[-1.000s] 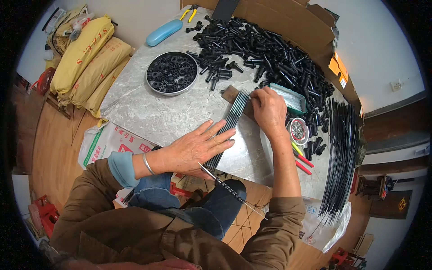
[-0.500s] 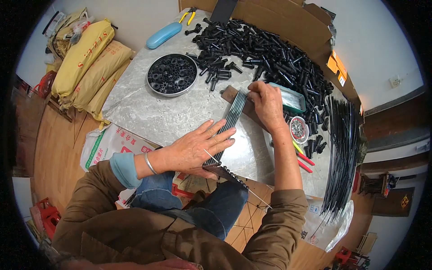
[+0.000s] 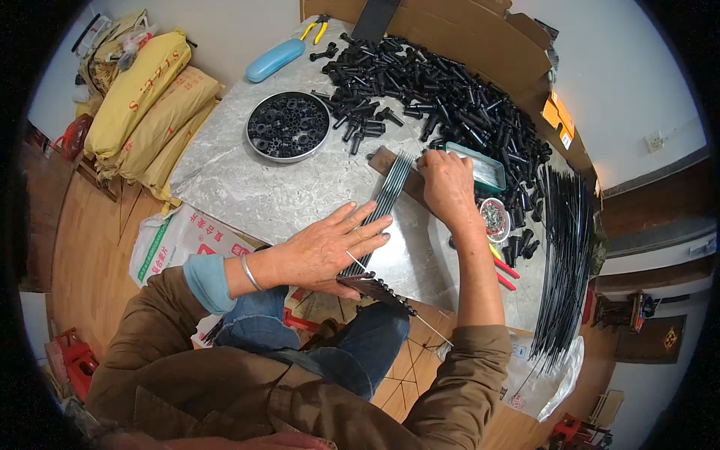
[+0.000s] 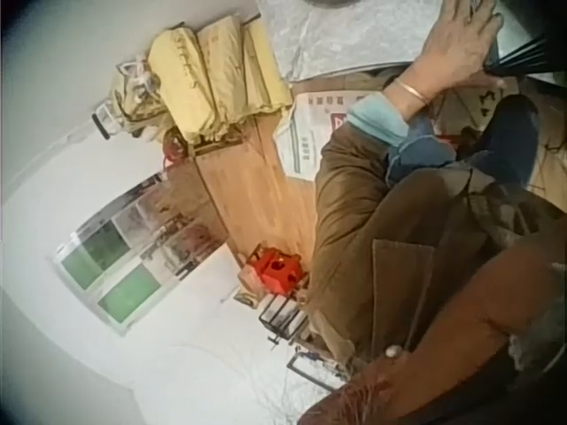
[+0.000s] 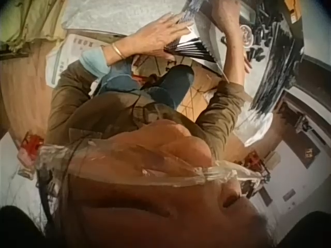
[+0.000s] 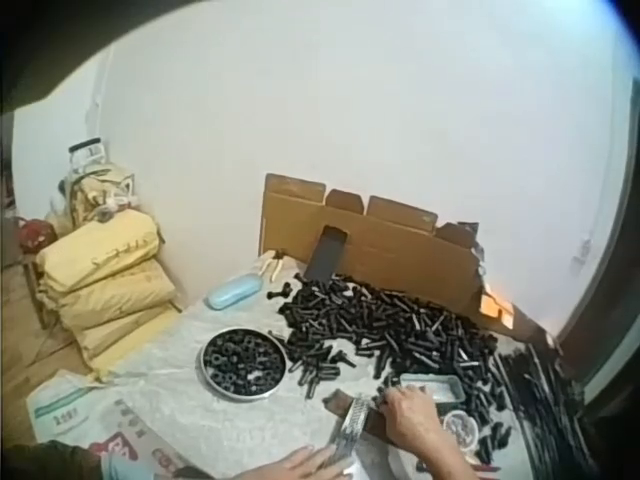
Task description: Assembling bundles of black tubes into plastic holders and trimming them with pliers.
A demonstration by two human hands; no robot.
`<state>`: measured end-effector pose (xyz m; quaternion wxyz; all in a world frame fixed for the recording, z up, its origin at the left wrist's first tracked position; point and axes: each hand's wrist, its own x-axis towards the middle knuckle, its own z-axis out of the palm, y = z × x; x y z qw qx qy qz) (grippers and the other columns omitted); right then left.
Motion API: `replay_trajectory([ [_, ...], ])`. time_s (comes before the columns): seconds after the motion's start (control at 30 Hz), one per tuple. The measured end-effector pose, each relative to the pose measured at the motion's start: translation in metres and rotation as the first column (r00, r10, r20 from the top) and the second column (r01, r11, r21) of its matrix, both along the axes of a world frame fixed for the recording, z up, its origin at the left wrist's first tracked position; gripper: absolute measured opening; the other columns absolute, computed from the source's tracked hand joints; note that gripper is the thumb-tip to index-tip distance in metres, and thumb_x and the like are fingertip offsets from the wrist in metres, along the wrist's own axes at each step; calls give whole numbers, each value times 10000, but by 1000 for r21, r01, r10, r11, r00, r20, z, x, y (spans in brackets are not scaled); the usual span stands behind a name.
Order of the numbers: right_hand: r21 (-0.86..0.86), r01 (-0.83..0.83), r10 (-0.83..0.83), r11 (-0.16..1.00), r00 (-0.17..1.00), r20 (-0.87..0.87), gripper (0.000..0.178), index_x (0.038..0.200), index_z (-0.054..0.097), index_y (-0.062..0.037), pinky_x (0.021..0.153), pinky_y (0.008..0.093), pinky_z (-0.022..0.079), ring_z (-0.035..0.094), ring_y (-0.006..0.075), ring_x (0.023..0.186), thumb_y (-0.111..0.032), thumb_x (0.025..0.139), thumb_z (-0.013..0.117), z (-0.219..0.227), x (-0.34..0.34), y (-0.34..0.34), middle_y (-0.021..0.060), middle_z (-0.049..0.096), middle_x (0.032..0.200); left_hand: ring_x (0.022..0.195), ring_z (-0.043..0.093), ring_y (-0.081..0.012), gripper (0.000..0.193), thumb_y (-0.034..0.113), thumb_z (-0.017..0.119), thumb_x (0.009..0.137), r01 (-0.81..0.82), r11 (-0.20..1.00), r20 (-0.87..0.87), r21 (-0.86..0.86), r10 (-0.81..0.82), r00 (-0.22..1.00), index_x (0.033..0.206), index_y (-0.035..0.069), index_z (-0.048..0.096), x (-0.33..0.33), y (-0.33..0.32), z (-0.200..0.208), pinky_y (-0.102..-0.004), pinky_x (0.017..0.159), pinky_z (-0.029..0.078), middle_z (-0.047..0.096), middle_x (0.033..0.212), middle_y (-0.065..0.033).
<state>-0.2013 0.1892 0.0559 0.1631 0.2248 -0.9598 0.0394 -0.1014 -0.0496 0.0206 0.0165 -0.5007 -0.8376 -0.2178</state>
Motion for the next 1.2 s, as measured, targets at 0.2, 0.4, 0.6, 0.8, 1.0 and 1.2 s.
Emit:
replay_trajectory([
  [0.2, -262, 84, -177, 961, 917, -357, 107, 878, 670, -69, 674, 399, 487, 638, 312, 770, -150, 842, 610, 12, -22, 12, 121, 671, 844, 1404, 194, -402, 974, 531, 769, 653, -3, 1000, -6, 26, 3, 1000, 1378, -1, 393, 1, -1, 0, -494, 1144, 210, 261, 1509, -169],
  [0.4, 63, 463, -465, 884, 856, 225, 139, 850, 732, -178, 740, 454, 459, 660, 293, 864, -253, 753, 666, 3, -39, 88, 79, 706, 877, 1406, 193, -394, 976, 529, 778, 642, 34, 998, -16, 56, -33, 999, 1372, 2, 401, 3, -3, -1, -492, 1151, 197, 271, 1505, -165],
  [0.6, 154, 356, -356, 922, 934, -27, 130, 798, 726, -111, 706, 396, 492, 662, 275, 787, -203, 718, 682, 11, -29, 71, 84, 694, 827, 1414, 189, -373, 970, 541, 777, 641, 55, 998, 14, 37, -56, 998, 1368, 15, 410, 10, -7, -1, -496, 1160, 177, 274, 1508, -151],
  [0.8, 109, 394, -358, 913, 899, -251, 135, 839, 712, -110, 676, 395, 469, 641, 287, 793, -215, 776, 654, 22, -11, 79, 71, 680, 869, 1419, 177, -368, 990, 542, 785, 627, 55, 997, 11, 54, -55, 998, 1381, 27, 402, 10, -4, -1, -494, 1168, 159, 268, 1512, -146],
  [1.0, -182, 115, -83, 977, 981, 176, 144, 923, 693, -79, 773, 394, 490, 625, 325, 866, -137, 842, 589, 17, 28, 20, 123, 656, 893, 1421, 174, -359, 1037, 506, 818, 589, 52, 999, 36, 7, -52, 998, 1399, 29, 381, 9, -6, -1, -492, 1173, 151, 240, 1525, -144],
  [1.2, -207, 194, -142, 959, 960, 241, 155, 942, 687, -62, 764, 361, 487, 634, 310, 852, -90, 841, 572, 17, 38, 23, 130, 656, 925, 1420, 175, -361, 1055, 488, 837, 566, 63, 998, 40, 20, -64, 997, 1401, 29, 384, 9, -5, 0, -493, 1171, 154, 231, 1525, -159],
])
